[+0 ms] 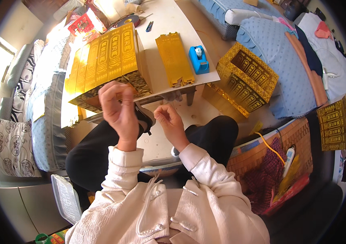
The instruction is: The person assembles a gold-patterned paper box by folding flaps and securing them with adhesive tape. They repeatedly apply tape to the edges and corners, then fold and press the flaps to form the box structure.
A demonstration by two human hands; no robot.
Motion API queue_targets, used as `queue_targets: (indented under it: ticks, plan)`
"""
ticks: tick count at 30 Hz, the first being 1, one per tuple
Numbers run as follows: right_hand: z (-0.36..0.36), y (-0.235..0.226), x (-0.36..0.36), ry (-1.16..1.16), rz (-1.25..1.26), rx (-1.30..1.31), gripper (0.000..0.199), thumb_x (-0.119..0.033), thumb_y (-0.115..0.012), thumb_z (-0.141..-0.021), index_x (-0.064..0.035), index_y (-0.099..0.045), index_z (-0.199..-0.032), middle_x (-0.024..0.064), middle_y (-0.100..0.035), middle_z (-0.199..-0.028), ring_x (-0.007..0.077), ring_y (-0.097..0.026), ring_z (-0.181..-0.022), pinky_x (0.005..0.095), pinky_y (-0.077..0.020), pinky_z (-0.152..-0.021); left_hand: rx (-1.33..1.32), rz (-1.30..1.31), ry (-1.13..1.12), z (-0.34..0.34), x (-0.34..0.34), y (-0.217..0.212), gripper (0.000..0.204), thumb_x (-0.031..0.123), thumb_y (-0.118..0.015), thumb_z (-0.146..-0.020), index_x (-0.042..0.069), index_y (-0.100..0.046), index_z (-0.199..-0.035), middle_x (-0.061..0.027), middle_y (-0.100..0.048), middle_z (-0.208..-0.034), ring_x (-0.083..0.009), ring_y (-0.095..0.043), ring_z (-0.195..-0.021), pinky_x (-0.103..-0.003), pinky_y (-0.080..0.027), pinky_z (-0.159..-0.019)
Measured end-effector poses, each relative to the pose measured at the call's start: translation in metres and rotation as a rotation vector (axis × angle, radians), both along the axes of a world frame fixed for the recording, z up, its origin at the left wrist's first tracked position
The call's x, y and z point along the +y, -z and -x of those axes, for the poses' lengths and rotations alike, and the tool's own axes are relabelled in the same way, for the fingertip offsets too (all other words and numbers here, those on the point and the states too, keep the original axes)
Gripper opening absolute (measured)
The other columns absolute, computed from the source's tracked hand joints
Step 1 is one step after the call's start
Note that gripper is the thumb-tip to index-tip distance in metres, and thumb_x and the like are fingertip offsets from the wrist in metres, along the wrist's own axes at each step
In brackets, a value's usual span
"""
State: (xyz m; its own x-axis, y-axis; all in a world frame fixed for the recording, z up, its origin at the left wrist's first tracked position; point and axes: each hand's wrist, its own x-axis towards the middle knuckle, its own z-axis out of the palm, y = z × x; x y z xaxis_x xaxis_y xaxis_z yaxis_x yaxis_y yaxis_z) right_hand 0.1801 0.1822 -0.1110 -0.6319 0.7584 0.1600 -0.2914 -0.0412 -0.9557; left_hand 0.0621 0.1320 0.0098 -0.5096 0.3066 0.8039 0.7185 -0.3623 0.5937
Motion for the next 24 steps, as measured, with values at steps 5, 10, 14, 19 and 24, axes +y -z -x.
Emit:
queue_targets:
  ticks: [5,10,14,19,24]
  plan:
    - [0.017,-0.010,-0.017,0.030,-0.074,-0.044,0.032,-0.013,-0.071,-0.101,-0.0092,-0.059,-0.130,-0.0019,-0.061,-0.090,0.0071,-0.058,-0.081,0.0231,-0.0473,-0.078,-0.236,-0.094,-0.010,0.019,-0.040,0.020,0.014,-0.006,-0.062,-0.100,0.003,-0.060,-0.111,-0.0054,-0.059,-0.112,-0.0121,-0.057,-0.099,-0.025,-0.047,-0.088]
    - [0.013,0.004,-0.018,-0.048,-0.446,-0.304,0.067,-0.008,-0.073,-0.096,-0.0148,-0.043,-0.155,0.0058,-0.065,-0.091,0.0179,-0.064,-0.079,0.0318,-0.0533,-0.074,-0.309,-0.111,-0.146,0.026,-0.067,0.064,0.012,-0.001,-0.059,-0.103,0.004,-0.058,-0.114,-0.0051,-0.061,-0.111,-0.0101,-0.057,-0.098,-0.024,-0.046,-0.087]
    - [0.022,-0.014,-0.018,-0.117,-0.763,-0.486,0.085,-0.001,-0.073,-0.092,-0.0161,-0.030,-0.164,0.0102,-0.063,-0.092,0.0263,-0.064,-0.076,0.0376,-0.0545,-0.073,-0.200,0.241,-0.335,0.044,-0.086,0.076,0.006,0.000,-0.057,-0.102,0.003,-0.059,-0.106,-0.0089,-0.066,-0.114,-0.0157,-0.060,-0.106,-0.030,-0.045,-0.097]
    - [0.048,-0.026,-0.009,-0.140,-0.980,-0.530,0.097,0.002,-0.068,-0.090,-0.0181,-0.014,-0.168,0.0167,-0.070,-0.102,0.0359,-0.069,-0.087,0.0469,-0.0556,-0.076,0.061,0.480,-0.352,0.056,-0.091,0.075,0.010,0.000,-0.065,-0.087,0.003,-0.062,-0.095,-0.0158,-0.067,-0.132,-0.0395,-0.055,-0.133,-0.047,-0.041,-0.112]
    - [0.071,-0.035,-0.006,-0.159,-1.098,-0.745,0.099,-0.002,-0.065,-0.089,-0.0123,-0.006,-0.168,0.0201,-0.071,-0.102,0.0381,-0.071,-0.086,0.0479,-0.0572,-0.074,0.190,0.613,-0.377,0.065,-0.082,0.086,0.008,0.003,-0.066,-0.085,0.006,-0.061,-0.090,-0.0174,-0.056,-0.153,-0.0420,-0.040,-0.149,-0.052,-0.031,-0.121]
